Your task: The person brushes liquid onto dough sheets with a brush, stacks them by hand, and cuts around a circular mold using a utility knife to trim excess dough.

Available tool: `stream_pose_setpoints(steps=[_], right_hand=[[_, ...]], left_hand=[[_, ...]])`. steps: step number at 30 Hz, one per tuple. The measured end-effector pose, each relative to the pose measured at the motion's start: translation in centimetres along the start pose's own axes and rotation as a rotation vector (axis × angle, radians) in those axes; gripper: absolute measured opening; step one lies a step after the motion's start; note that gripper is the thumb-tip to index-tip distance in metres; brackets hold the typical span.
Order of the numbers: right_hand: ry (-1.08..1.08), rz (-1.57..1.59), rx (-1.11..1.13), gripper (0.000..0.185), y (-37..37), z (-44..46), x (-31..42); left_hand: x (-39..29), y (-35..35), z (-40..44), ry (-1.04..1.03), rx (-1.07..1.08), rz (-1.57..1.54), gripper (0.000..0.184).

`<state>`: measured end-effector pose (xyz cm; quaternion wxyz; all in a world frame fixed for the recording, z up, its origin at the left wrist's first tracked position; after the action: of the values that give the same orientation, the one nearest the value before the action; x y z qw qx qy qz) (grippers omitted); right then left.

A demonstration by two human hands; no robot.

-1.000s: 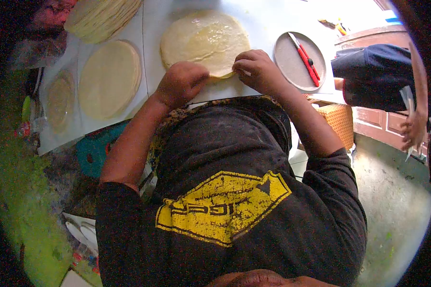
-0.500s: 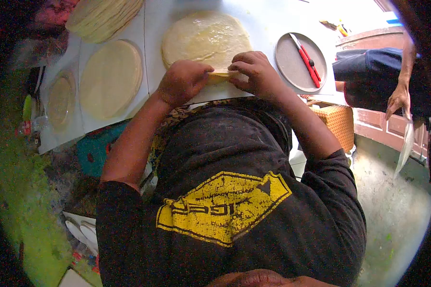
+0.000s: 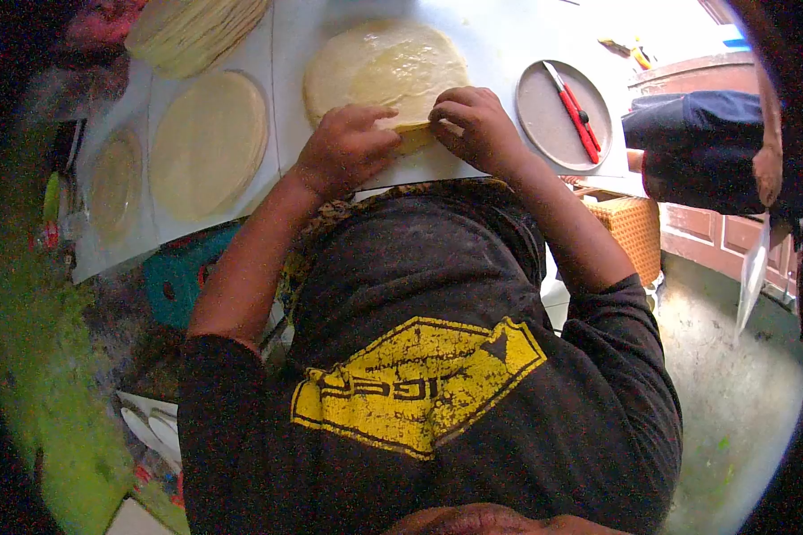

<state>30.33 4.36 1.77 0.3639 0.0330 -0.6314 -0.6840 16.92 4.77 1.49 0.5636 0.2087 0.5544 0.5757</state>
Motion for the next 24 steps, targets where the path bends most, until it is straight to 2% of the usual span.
stream_pose_setpoints(steps=[7,10,13,17,22,24], right_hand=[[-0.016,0.015,0.018,0.018,0.0,-0.2,0.0],[0.068,0.017,-0.079,0.012,0.9,-0.5,0.8],[0.017,0.03,0.032,0.022,0.1,-0.7,0.5],[0.058,0.009,-0.01,0.023,0.3,-0.8,0.8],[0.101,0.049,-0.046,0.023,0.2,-0.5,0.3],[0.046,0.04,0.06,0.021,-0.3,0.0,0.1]], left_hand=[[0.3,0.1,-0.1,0.023,0.072,0.043,0.032],[0.2,0.2,0.2,-0.024,0.102,0.058,0.029],[0.0,0.6,0.8,-0.057,0.131,0.017,0.026],[-0.5,1.1,1.2,-0.093,0.094,0.055,0.023],[-0.3,1.5,1.6,-0.064,0.077,-0.041,0.02],[-0.4,1.5,1.5,-0.073,0.042,-0.025,0.021]])
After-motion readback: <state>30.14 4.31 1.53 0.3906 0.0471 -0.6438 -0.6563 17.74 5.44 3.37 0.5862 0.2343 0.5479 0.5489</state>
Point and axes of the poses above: each hand's wrist, its own z-axis towards the middle knuckle, its own y-axis out of the back of the hand, x = y × z, the point moved 10 cm from there along z, towards the middle knuckle, and after that the axes turned 9 degrees about x, right-handed, at the moved point
